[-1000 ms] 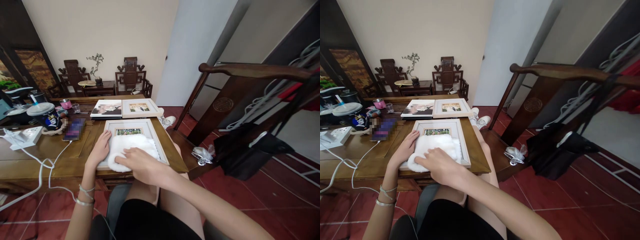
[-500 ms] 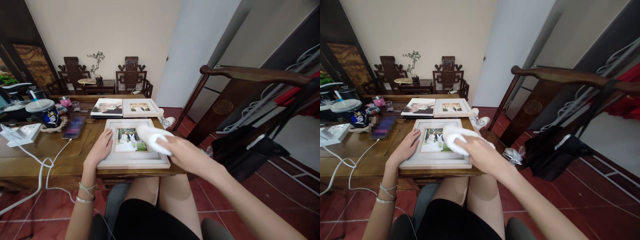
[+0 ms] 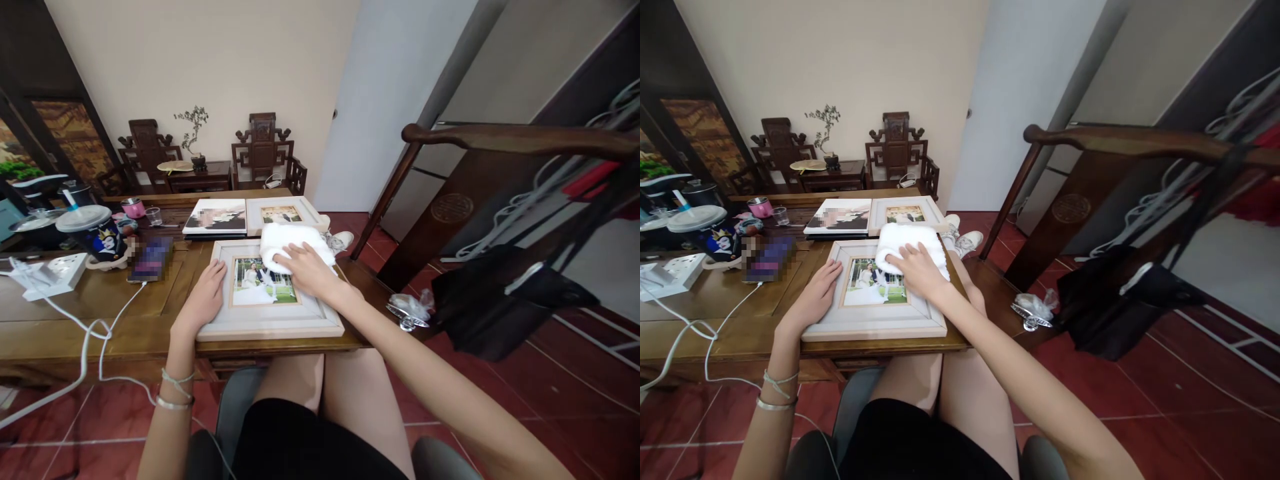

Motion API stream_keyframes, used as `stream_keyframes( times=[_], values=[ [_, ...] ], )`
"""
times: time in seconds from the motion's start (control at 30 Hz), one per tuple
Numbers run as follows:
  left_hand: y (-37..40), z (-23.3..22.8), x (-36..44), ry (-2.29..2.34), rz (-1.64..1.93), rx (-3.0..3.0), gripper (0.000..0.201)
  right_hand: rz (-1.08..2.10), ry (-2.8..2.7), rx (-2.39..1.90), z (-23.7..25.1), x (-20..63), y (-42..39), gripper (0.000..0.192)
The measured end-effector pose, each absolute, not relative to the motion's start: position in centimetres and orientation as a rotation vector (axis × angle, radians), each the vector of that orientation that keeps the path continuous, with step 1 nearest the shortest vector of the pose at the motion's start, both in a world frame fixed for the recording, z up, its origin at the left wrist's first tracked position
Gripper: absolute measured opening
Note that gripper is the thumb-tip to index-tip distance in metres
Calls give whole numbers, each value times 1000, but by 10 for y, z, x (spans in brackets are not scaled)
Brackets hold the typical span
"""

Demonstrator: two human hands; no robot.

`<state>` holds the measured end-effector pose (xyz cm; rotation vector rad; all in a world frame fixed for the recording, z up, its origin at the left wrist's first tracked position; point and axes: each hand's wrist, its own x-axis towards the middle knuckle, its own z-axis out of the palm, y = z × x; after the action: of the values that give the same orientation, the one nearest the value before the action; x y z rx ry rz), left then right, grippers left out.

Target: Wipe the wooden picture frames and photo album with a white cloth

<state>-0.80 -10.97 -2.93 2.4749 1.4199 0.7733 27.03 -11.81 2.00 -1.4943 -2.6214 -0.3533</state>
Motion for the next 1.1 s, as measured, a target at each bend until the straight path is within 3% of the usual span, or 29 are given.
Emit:
stream_keyframes(
  times=[0.17, 0.4, 0.57, 0.87, 1.1],
  values=[
    [-110, -29, -7, 1421, 785, 2468, 54, -155, -2754, -1453, 43, 271, -188, 54],
    [-112, -29, -7, 1418, 779, 2490, 53, 160, -2795, -1419, 61, 264, -264, 66],
    [-114, -26, -7, 1401, 765, 2480, 52, 95, -2694, -1473, 41, 262, -227, 71],
    [-113, -23, -8, 1402, 739, 2467, 52, -304, -2520, -1536, 16, 275, -103, 68],
    [-115, -20, -5, 1437, 707, 2448, 54, -223, -2757, -1435, 28, 271, -147, 65]
  ],
)
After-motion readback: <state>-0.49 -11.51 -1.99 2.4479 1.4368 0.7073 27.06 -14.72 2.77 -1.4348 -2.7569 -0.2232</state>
